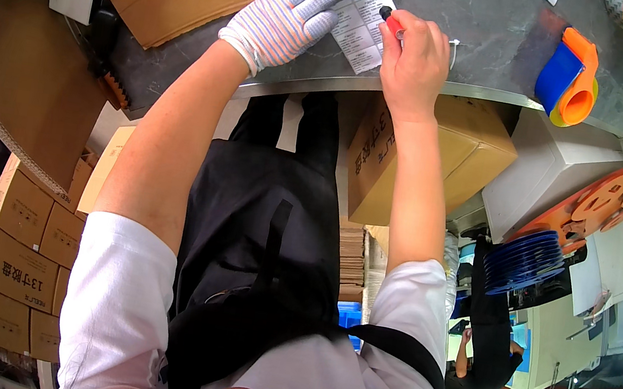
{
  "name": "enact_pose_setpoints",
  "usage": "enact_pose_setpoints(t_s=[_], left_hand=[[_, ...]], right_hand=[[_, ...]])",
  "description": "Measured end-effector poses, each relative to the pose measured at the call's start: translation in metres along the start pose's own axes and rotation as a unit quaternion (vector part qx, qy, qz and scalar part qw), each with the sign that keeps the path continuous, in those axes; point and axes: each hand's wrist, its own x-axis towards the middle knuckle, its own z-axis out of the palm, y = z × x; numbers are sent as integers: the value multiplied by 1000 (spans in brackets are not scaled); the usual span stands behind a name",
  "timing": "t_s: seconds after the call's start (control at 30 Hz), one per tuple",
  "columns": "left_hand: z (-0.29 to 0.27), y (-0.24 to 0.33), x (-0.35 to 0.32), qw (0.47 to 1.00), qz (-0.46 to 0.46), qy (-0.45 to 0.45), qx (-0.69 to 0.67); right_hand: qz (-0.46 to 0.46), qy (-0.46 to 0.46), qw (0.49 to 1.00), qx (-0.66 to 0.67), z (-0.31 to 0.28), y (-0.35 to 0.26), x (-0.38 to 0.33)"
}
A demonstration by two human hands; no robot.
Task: The person places blue reels into a cardboard box, folds the box flaps, seals the box with a tape dispenser, and then writes on and applies a label to the top of the box.
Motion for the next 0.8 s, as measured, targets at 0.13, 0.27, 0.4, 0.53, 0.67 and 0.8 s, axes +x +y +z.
enact_pose_setpoints(t_s=[0.13, 0.27, 0.4, 0.53, 0.67, 0.8], left_hand=[[-4, 2, 0, 1000, -13, -3, -1], [-3, 3, -1, 1000, -17, 8, 5], [1, 1, 3, 999, 12, 42, -16], [6, -3, 0, 991, 30, 128, -24], [4, 2, -4, 999, 14, 29, -8], [-5, 1, 1, 1000, 4, 11, -11]], right_hand=[[-18, -1, 1000, -11, 1, 2, 2], [-9, -14, 1000, -17, 0, -1, 3], [-20, -31, 996, -78, 11, 8, 3], [2, -45, 998, -47, -1, -4, 3], [-22, -37, 999, -21, -13, -15, -16], [-45, -54, 997, -27, -1, -22, -21]])
